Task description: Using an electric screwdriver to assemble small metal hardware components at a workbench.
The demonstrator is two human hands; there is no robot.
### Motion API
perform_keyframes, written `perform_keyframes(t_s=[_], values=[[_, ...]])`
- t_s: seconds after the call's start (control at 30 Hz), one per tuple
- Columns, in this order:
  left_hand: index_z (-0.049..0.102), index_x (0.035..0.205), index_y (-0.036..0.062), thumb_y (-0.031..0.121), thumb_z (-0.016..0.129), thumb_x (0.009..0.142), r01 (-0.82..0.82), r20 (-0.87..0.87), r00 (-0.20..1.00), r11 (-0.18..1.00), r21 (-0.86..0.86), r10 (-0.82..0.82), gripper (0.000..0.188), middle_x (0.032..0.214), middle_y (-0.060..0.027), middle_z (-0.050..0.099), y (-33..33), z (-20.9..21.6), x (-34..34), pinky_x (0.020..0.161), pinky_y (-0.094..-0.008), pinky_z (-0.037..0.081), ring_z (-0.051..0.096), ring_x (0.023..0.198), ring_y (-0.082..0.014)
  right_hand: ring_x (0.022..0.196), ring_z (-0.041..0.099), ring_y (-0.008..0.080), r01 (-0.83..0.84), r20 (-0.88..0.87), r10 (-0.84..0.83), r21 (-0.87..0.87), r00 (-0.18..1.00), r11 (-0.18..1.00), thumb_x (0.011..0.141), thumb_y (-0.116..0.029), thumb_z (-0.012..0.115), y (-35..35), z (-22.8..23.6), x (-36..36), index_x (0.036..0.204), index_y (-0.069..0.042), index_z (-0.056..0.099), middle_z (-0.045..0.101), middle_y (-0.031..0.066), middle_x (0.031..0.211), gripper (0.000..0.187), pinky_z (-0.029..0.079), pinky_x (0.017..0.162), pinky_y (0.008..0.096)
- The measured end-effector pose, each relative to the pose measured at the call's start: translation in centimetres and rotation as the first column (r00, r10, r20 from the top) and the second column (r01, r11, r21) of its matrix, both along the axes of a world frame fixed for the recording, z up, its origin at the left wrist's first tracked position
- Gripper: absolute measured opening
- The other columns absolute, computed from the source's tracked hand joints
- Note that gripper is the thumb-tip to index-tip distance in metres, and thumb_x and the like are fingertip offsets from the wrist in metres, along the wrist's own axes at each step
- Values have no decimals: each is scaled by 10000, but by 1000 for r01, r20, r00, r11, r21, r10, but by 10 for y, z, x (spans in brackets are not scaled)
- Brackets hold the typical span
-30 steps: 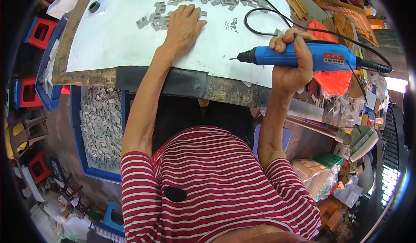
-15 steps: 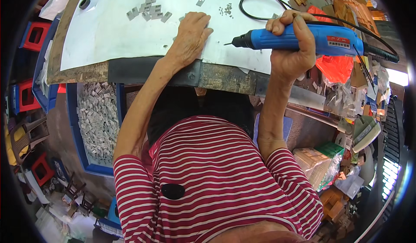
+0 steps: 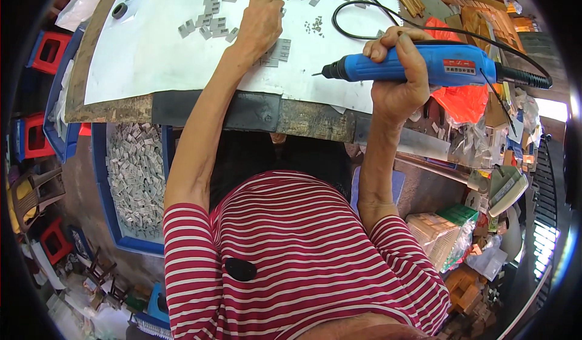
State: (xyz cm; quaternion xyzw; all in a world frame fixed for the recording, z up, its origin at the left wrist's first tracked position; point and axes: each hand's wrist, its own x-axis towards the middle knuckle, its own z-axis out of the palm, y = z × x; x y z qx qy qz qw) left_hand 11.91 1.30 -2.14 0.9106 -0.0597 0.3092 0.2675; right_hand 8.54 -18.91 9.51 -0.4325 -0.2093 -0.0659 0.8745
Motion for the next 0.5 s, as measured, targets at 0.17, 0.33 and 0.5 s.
perform_keyframes(t_s=[0.17,0.33,0.5], values=[[617,957,1,47,581,788,3,-123,992,998,70,6,179,947,-152,593,-9,1,-5,819,-386,440,543,905,-321,536,560,196,-11,-8,11,6,1000,1000,744,21,596,-4,-1,0,862,27,546,561,119,665,129,476,539,311],[624,928,7,15,586,781,50,-140,989,997,61,-41,152,948,-130,612,-13,4,-18,818,-372,450,555,912,-309,540,566,198,19,-43,-18,12,999,1000,744,15,603,-2,-2,0,859,22,549,563,112,656,128,479,539,319],[629,930,2,-36,588,761,143,-195,973,987,69,-127,179,978,-128,630,-22,15,-37,845,-366,463,574,950,-299,534,559,195,9,-52,-9,3,999,1000,740,27,603,-6,-8,1,854,22,547,564,116,667,127,485,536,321]])
